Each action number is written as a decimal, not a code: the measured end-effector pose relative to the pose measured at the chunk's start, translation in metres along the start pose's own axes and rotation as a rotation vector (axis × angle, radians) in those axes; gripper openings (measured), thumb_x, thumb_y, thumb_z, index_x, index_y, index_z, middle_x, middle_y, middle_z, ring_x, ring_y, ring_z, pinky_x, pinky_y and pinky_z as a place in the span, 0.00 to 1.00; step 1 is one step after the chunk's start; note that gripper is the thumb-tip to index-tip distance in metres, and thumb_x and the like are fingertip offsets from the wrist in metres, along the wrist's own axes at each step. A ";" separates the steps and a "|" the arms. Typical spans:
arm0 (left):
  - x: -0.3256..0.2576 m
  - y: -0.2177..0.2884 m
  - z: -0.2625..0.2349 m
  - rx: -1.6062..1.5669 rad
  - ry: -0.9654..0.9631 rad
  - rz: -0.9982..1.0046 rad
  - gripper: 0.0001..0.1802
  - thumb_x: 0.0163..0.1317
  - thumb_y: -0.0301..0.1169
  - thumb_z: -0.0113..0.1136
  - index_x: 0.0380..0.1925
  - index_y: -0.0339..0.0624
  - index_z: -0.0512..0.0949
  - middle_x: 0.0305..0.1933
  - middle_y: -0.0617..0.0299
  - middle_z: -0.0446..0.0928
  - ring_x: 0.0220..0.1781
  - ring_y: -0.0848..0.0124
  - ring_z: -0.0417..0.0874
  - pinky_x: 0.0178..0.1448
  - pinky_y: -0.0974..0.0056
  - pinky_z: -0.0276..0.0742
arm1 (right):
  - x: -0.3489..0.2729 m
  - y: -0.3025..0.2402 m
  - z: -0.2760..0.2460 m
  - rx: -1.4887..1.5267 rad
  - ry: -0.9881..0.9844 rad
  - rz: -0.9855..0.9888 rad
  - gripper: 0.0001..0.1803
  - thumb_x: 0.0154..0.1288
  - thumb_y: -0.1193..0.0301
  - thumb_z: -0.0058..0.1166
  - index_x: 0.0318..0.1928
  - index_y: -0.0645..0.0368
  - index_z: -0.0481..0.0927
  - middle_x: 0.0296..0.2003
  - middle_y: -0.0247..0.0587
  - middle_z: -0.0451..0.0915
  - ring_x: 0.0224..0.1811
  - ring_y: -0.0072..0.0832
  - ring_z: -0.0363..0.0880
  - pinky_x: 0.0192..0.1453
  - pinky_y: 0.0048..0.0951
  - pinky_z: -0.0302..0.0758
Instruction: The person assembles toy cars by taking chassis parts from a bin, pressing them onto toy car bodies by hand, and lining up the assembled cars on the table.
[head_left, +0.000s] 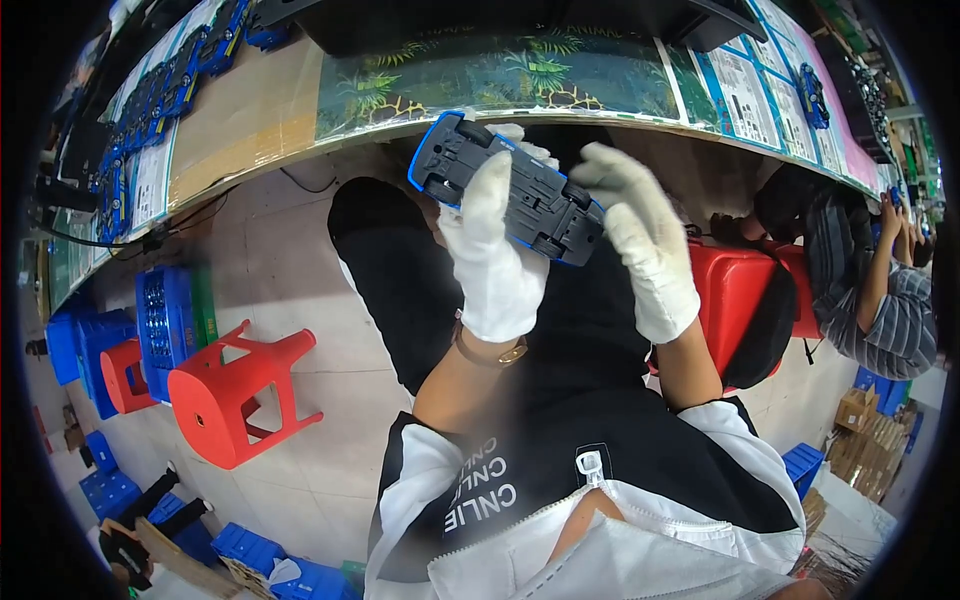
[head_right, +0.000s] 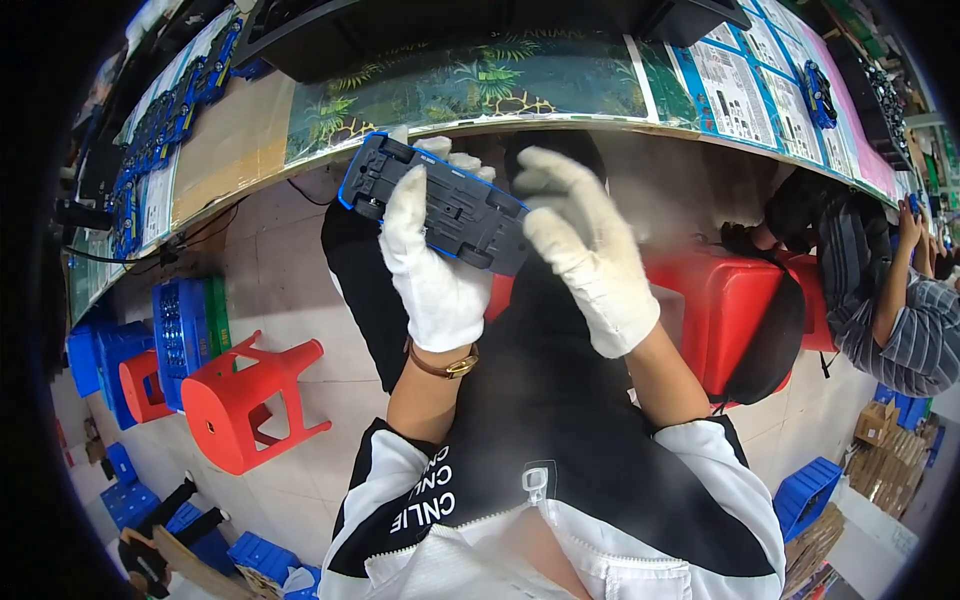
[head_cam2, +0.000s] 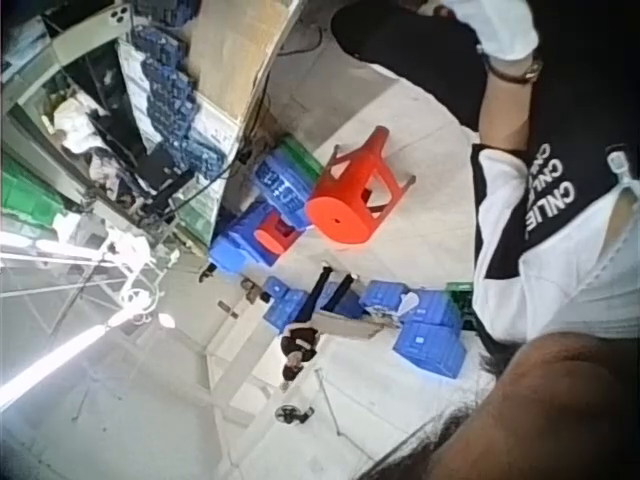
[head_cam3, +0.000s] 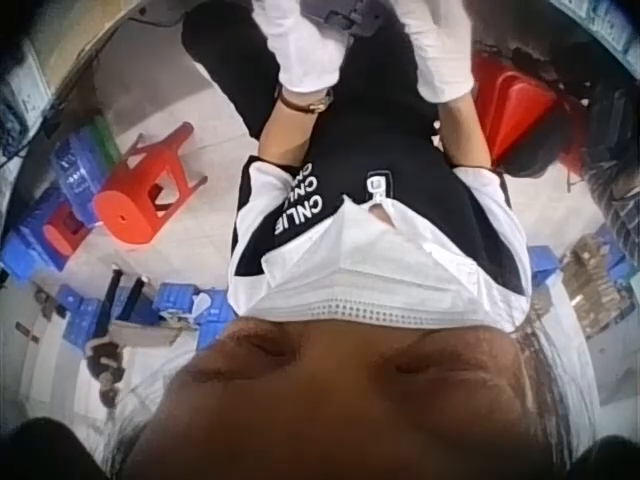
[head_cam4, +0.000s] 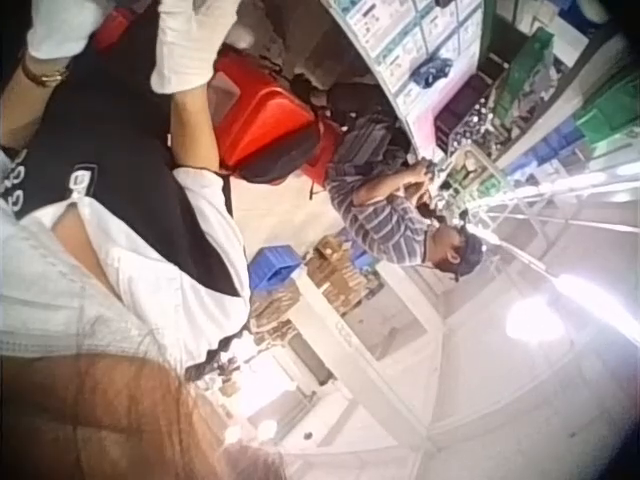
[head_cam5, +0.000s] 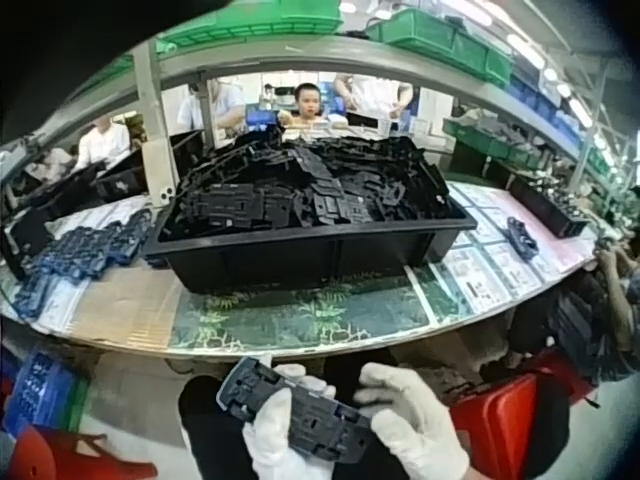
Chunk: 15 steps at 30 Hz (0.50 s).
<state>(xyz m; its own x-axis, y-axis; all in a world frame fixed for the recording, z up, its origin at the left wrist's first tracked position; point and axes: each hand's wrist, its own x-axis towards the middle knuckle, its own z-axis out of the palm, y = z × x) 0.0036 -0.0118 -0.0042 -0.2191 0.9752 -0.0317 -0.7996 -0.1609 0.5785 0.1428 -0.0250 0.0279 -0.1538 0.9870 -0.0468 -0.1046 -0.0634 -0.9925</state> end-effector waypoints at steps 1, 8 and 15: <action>0.000 0.001 0.003 -0.003 -0.005 -0.003 0.23 0.71 0.41 0.57 0.56 0.35 0.73 0.47 0.52 0.82 0.52 0.61 0.84 0.60 0.56 0.79 | -0.001 -0.001 -0.002 0.010 -0.060 0.088 0.32 0.68 0.64 0.65 0.67 0.64 0.70 0.62 0.40 0.74 0.63 0.28 0.72 0.68 0.30 0.69; -0.003 0.009 0.014 0.052 0.058 0.066 0.17 0.69 0.31 0.58 0.54 0.34 0.73 0.41 0.52 0.82 0.42 0.67 0.85 0.51 0.63 0.82 | -0.002 0.005 0.006 0.266 -0.105 0.223 0.35 0.64 0.67 0.69 0.69 0.63 0.70 0.63 0.40 0.76 0.64 0.27 0.73 0.67 0.31 0.73; -0.003 0.006 0.013 0.145 0.133 0.117 0.18 0.69 0.34 0.60 0.54 0.36 0.73 0.41 0.53 0.83 0.42 0.66 0.85 0.50 0.62 0.83 | 0.002 0.015 0.006 0.290 -0.116 0.181 0.42 0.57 0.70 0.75 0.69 0.65 0.69 0.61 0.43 0.76 0.60 0.32 0.79 0.57 0.35 0.84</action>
<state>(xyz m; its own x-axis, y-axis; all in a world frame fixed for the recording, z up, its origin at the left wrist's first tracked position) 0.0067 -0.0134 0.0098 -0.3854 0.9208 -0.0591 -0.6776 -0.2389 0.6956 0.1346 -0.0247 0.0136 -0.3044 0.9336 -0.1891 -0.3375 -0.2913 -0.8951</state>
